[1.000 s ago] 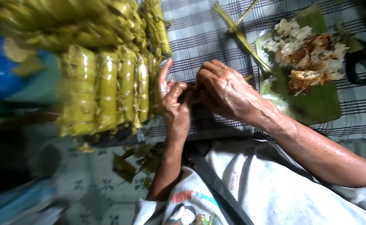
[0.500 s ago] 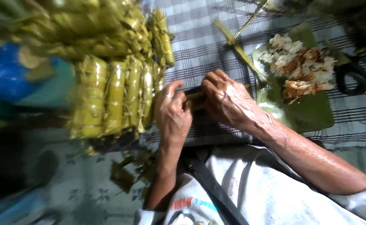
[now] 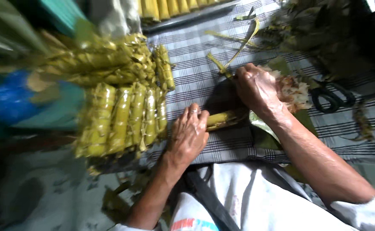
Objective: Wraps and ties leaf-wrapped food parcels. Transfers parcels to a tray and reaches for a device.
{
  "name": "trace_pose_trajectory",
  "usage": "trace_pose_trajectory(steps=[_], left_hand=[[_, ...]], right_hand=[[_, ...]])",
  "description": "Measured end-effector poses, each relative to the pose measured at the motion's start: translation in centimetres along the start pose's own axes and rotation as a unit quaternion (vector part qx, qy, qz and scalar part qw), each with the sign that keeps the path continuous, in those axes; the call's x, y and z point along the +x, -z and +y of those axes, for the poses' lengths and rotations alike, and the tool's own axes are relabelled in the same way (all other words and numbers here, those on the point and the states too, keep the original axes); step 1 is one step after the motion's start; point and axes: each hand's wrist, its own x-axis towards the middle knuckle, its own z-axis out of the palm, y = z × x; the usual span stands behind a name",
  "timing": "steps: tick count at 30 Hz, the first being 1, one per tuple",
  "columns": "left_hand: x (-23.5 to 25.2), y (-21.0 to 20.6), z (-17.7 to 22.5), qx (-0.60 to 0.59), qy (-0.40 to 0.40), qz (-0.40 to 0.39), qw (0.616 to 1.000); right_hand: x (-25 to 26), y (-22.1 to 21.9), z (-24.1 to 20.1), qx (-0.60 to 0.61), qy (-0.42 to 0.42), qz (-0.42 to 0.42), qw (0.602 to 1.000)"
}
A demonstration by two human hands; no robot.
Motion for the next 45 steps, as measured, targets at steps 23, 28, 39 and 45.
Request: trace_pose_trajectory(steps=[23, 28, 39, 45], left_hand=[[-1.2, -1.8, 1.4, -0.85, 0.188, -0.084, 0.484], [-0.9, -2.2, 1.7, -0.814, 0.179, -0.047, 0.55], [-0.1, -0.4, -0.5, -0.583, 0.191, 0.021, 0.789], [0.5, -0.9, -0.9, -0.31, 0.174, 0.09, 0.93]], right_hand=[[-6.9, -0.1, 0.4, 0.625, 0.115, -0.199, 0.746], [-7.5, 0.4, 0.7, 0.578, 0.146, -0.148, 0.789], [-9.1, 0.1, 2.7, 0.472, 0.111, -0.132, 0.865], [-9.2, -0.4, 1.7, 0.323, 0.094, -0.114, 0.935]])
